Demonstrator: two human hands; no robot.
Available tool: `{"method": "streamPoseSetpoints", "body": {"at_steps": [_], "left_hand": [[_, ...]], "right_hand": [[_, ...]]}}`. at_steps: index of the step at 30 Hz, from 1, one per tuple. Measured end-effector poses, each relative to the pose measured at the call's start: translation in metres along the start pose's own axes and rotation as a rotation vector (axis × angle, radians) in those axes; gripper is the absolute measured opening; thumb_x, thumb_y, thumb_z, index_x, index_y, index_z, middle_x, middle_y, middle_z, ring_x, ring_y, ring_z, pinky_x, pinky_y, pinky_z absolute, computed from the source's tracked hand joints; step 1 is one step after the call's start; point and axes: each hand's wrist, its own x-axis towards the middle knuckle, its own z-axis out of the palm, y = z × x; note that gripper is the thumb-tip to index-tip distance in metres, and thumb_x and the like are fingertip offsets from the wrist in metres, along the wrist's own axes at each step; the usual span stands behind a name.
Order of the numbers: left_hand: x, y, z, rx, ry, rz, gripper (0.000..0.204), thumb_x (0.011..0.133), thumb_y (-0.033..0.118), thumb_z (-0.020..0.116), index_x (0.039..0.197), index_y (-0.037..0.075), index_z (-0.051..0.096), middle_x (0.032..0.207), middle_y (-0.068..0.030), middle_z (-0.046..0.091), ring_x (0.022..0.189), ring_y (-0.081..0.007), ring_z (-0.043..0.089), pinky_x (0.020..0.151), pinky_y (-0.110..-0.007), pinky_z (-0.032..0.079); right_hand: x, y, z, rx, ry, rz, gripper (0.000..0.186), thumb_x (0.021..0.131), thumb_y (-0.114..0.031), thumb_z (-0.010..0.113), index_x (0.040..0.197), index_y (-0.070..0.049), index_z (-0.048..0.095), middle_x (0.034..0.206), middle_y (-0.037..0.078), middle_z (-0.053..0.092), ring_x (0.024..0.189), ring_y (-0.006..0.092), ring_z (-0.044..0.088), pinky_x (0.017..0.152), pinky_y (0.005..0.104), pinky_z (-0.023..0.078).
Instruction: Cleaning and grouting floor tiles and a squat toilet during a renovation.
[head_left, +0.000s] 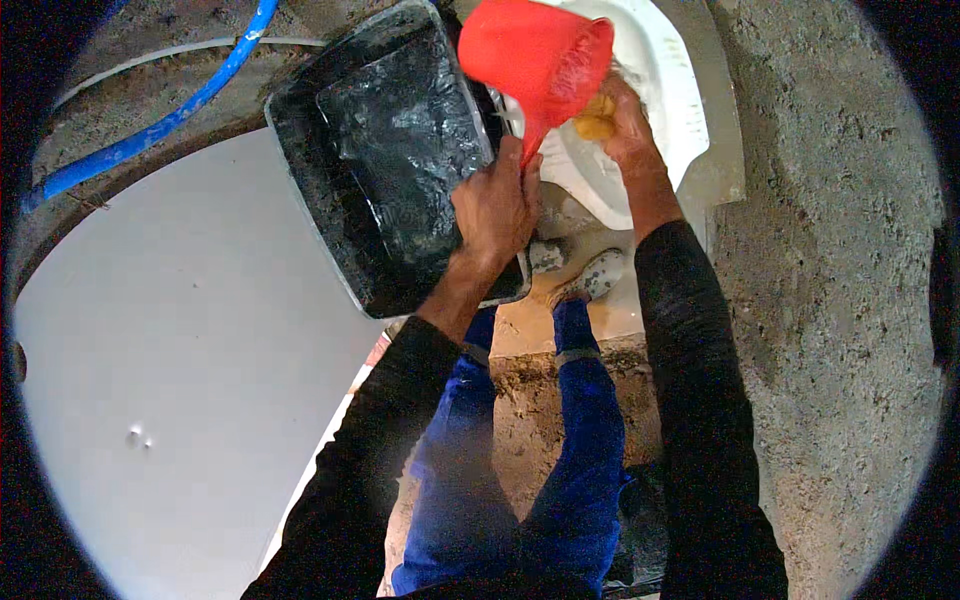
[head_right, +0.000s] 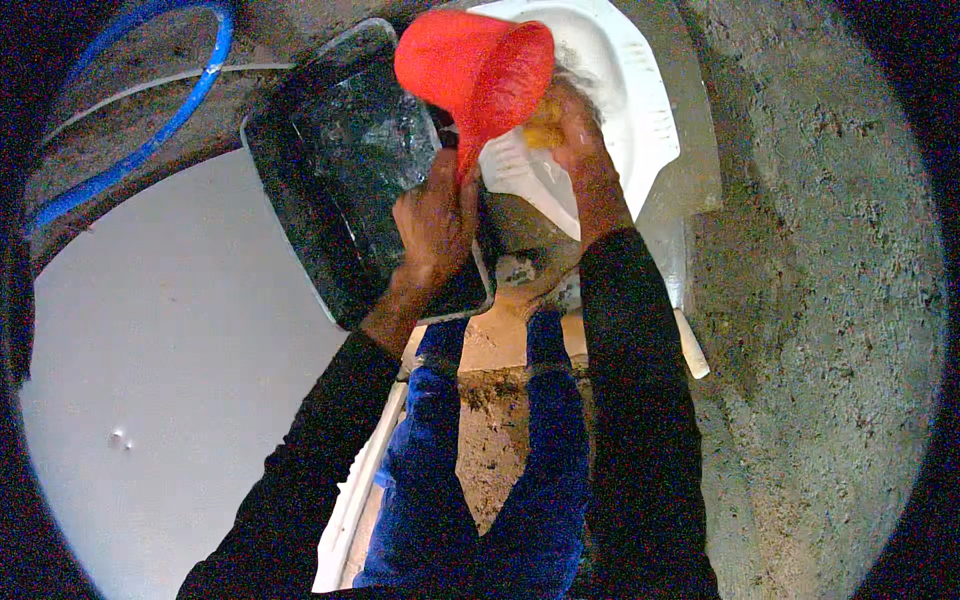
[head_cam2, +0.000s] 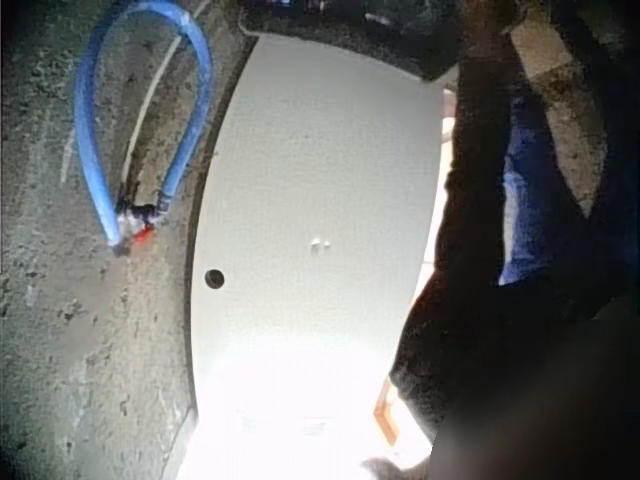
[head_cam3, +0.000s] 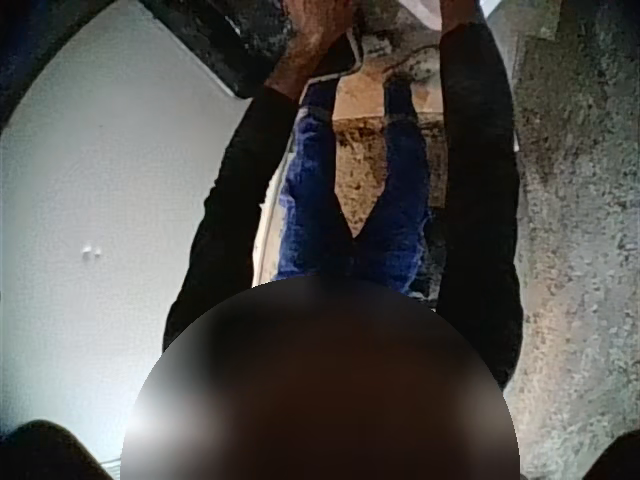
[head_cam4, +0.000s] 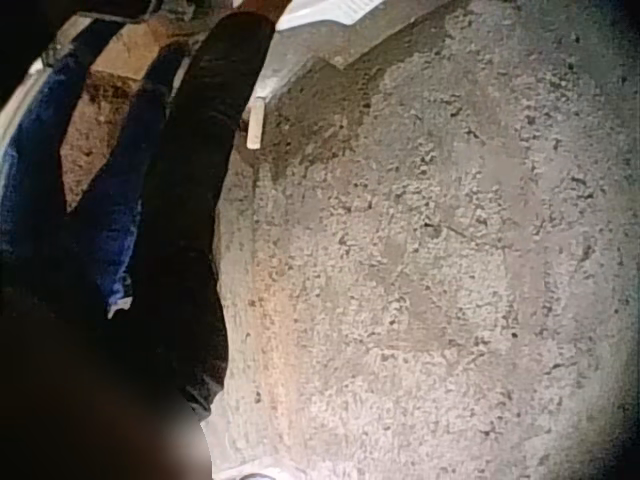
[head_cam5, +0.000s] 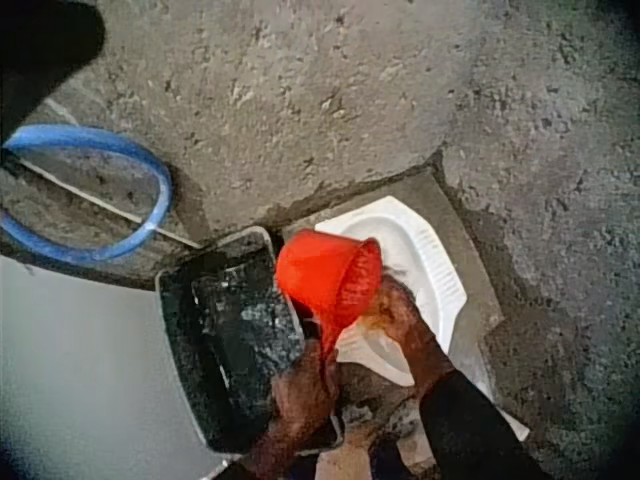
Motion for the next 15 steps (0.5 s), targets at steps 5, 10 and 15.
{"method": "streamPoseSetpoints", "body": {"at_steps": [5, 10, 15], "left_hand": [[0.028, 0.019, -0.002, 0.102, -0.022, 0.104, 0.017, 0.101, 0.027, 0.06, 0.107, 0.013, 0.056, 0.087, -0.0149, 0.07, 0.072, -0.0412, 0.07, 0.057, -0.052, 0.053], [0.039, -0.003, -0.024, 0.166, 0.004, 0.187, 0.015, 0.098, 0.024, 0.063, 0.112, 0.018, 0.062, 0.088, -0.0112, 0.07, 0.071, -0.0387, 0.069, 0.059, -0.051, 0.055], [0.032, -0.005, -0.023, 0.161, 0.237, 0.25, 0.015, 0.098, 0.026, 0.065, 0.106, 0.015, 0.062, 0.087, -0.014, 0.07, 0.071, -0.038, 0.069, 0.056, -0.051, 0.053]], "right_hand": [[0.019, -0.028, -0.027, 0.208, -0.137, 0.06, 0.034, 0.102, -0.036, 0.063, 0.121, -0.008, 0.064, 0.108, 0.006, 0.073, 0.089, 0.022, 0.072, 0.071, 0.0387, 0.061], [0.014, -0.005, 0.007, -0.017, 0.186, -0.176, 0.034, 0.102, -0.041, 0.062, 0.12, -0.013, 0.061, 0.102, 0.007, 0.069, 0.088, 0.0237, 0.07, 0.073, 0.0399, 0.06], [0.031, -0.02, -0.037, -0.421, 0.102, -0.455, 0.031, 0.099, -0.032, 0.069, 0.12, -0.009, 0.064, 0.103, 0.009, 0.072, 0.084, 0.0224, 0.071, 0.064, 0.0399, 0.058]]}}
